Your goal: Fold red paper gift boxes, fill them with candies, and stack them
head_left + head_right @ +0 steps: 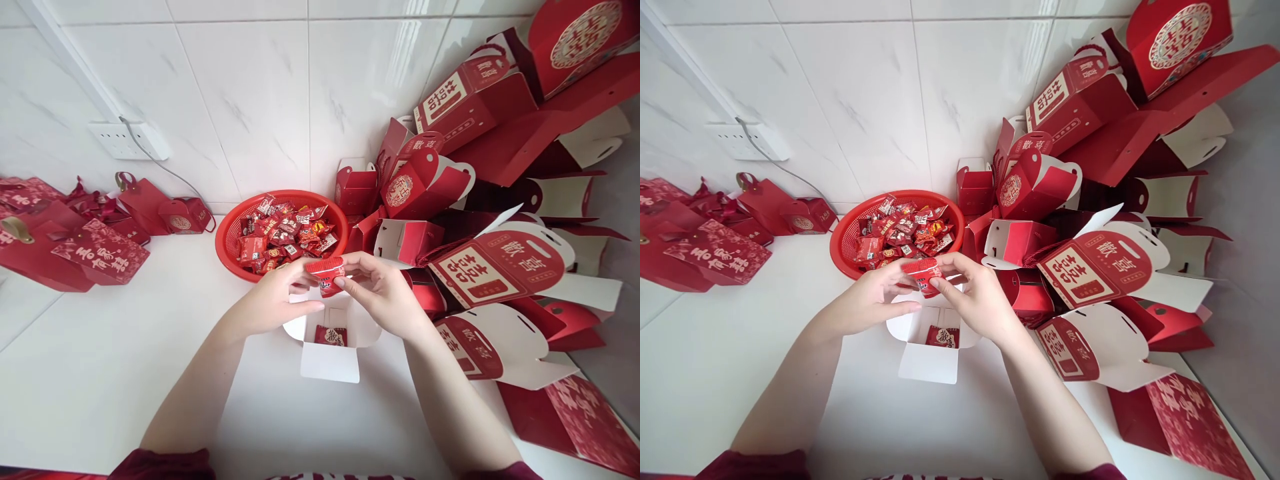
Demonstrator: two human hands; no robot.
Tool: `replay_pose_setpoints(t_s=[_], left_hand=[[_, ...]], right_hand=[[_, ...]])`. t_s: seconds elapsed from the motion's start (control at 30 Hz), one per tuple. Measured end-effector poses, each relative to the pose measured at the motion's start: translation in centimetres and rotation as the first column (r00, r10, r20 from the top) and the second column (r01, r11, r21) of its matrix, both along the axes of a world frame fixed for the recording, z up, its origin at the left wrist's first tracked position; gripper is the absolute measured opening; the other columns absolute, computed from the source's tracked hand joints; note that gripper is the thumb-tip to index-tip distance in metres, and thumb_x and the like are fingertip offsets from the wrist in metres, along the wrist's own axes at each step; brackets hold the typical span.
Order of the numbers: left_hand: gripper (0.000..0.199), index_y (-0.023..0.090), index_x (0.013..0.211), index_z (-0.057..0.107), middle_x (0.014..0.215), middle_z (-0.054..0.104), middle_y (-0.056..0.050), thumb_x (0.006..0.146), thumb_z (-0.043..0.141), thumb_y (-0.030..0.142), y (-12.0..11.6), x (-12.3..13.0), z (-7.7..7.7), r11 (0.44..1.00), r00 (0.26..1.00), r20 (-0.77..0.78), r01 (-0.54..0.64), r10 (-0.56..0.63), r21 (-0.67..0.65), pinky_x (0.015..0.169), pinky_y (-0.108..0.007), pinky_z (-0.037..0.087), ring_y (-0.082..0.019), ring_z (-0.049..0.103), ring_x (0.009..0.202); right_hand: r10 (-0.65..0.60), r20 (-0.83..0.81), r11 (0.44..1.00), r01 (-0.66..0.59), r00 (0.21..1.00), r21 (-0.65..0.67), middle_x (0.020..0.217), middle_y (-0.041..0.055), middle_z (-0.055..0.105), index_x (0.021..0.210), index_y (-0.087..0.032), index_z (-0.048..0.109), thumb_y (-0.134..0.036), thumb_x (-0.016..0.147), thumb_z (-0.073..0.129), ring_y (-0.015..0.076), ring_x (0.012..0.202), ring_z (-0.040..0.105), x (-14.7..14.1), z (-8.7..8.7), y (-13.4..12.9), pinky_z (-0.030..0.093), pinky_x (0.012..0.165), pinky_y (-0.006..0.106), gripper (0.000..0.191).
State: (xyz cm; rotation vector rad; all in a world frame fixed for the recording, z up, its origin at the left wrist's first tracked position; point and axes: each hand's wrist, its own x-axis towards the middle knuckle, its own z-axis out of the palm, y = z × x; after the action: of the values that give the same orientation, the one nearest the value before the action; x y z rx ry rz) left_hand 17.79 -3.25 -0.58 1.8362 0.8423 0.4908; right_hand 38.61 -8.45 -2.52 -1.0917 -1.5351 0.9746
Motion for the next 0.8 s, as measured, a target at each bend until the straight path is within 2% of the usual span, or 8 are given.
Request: replay_pose_setpoints(t_s=[0.1, 0.17, 0.3, 0.37, 0.43, 0.57, 0.73, 0.8], left_hand=[[0.031, 0.024, 0.113, 0.064, 0.104, 0.069, -0.005, 0.086, 0.062, 0.038, 0.5, -1.2, 0.5, 0.992, 0.972, -0.234, 0.021, 0.009, 0.126, 0.081, -0.032, 0.051, -0.022, 0.065, 0.096], [0.028, 0.024, 0.110, 0.065, 0.088, 0.069, -0.002, 0.086, 0.059, 0.039, 0.7, -1.8, 0.5, 0.983, 0.931, -0.365, 0.080, -0.014, 0.165, 0.068, -0.028, 0.047, -0.020, 0.065, 0.080], [0.027, 0.025, 0.104, 0.069, 0.070, 0.064, 0.001, 0.082, 0.060, 0.039, 0.6, -2.0, 0.1, 0.971, 0.835, -0.540, 0.205, -0.105, 0.127, 0.054, -0.025, 0.036, -0.017, 0.058, 0.060], [0.025, 0.025, 0.099, 0.068, 0.069, 0.064, 0.001, 0.081, 0.060, 0.039, 0.4, -1.8, -0.1, 0.971, 0.820, -0.562, 0.208, -0.106, 0.120, 0.052, -0.025, 0.033, -0.017, 0.057, 0.059], [0.021, 0.025, 0.094, 0.068, 0.068, 0.063, 0.001, 0.081, 0.059, 0.038, 0.2, -1.4, -0.3, 0.970, 0.818, -0.565, 0.211, -0.108, 0.121, 0.051, -0.025, 0.031, -0.017, 0.056, 0.058], [0.021, 0.026, 0.096, 0.068, 0.064, 0.060, 0.002, 0.078, 0.061, 0.035, 0.1, -0.9, -0.5, 0.954, 0.796, -0.586, 0.272, -0.151, 0.124, 0.049, -0.027, 0.028, -0.016, 0.053, 0.055], [0.033, 0.022, 0.098, 0.062, 0.067, 0.059, 0.001, 0.070, 0.071, 0.037, -0.1, -0.9, -0.9, 0.937, 0.808, -0.570, 0.300, -0.150, 0.178, 0.048, -0.028, 0.029, -0.018, 0.052, 0.057], [0.030, 0.023, 0.094, 0.060, 0.067, 0.058, 0.001, 0.070, 0.071, 0.037, -0.2, -0.9, -0.9, 0.935, 0.809, -0.568, 0.304, -0.152, 0.183, 0.047, -0.028, 0.029, -0.018, 0.052, 0.058]], right_hand=[[0.079, 0.199, 0.997, -0.080, 0.977, -0.005, 0.104, 0.0038, 0.071, 0.110, -0.022, 0.063, -0.025, 0.095, 0.055, 0.0176, 0.091, 0.069, 0.6, 0.6, -0.5, 0.054, 0.078, 0.030, 0.017], [0.116, 0.421, 0.993, -0.114, 0.900, -0.030, 0.101, 0.0027, 0.071, 0.109, -0.023, 0.064, -0.019, 0.095, 0.052, 0.0170, 0.086, 0.068, 0.6, 0.7, -0.7, 0.051, 0.075, 0.029, 0.018], [0.083, 0.787, 0.997, -0.060, 0.611, -0.059, 0.099, 0.0074, 0.071, 0.107, -0.019, 0.064, -0.013, 0.093, 0.049, 0.0223, 0.087, 0.067, -1.0, -0.7, -0.5, 0.045, 0.069, 0.029, 0.021], [0.120, 0.879, 0.993, -0.061, 0.462, -0.103, 0.101, 0.0097, 0.071, 0.108, -0.017, 0.062, -0.008, 0.091, 0.049, 0.0241, 0.087, 0.068, -2.3, -1.9, 0.0, 0.043, 0.065, 0.028, 0.023], [0.190, 0.908, 0.982, -0.080, 0.373, -0.173, 0.099, 0.0102, 0.071, 0.104, -0.016, 0.063, -0.004, 0.087, 0.052, 0.0241, 0.085, 0.069, -3.4, -3.0, 0.5, 0.042, 0.063, 0.027, 0.024], [0.242, 0.908, 0.970, -0.079, 0.342, -0.229, 0.095, 0.0089, 0.072, 0.100, -0.016, 0.065, -0.002, 0.084, 0.055, 0.0228, 0.080, 0.070, -3.9, -3.3, 0.9, 0.040, 0.059, 0.026, 0.023], [0.137, 0.908, 0.990, -0.071, 0.396, -0.119, 0.097, 0.0077, 0.070, 0.109, -0.019, 0.062, -0.003, 0.088, 0.044, 0.0224, 0.084, 0.068, -3.1, -1.6, -0.3, 0.040, 0.059, 0.027, 0.032], [0.204, 0.897, 0.979, -0.078, 0.392, -0.189, 0.096, 0.0088, 0.071, 0.106, -0.018, 0.065, -0.004, 0.088, 0.044, 0.0222, 0.083, 0.068, -3.4, -1.6, -0.4, 0.041, 0.061, 0.027, 0.031]])
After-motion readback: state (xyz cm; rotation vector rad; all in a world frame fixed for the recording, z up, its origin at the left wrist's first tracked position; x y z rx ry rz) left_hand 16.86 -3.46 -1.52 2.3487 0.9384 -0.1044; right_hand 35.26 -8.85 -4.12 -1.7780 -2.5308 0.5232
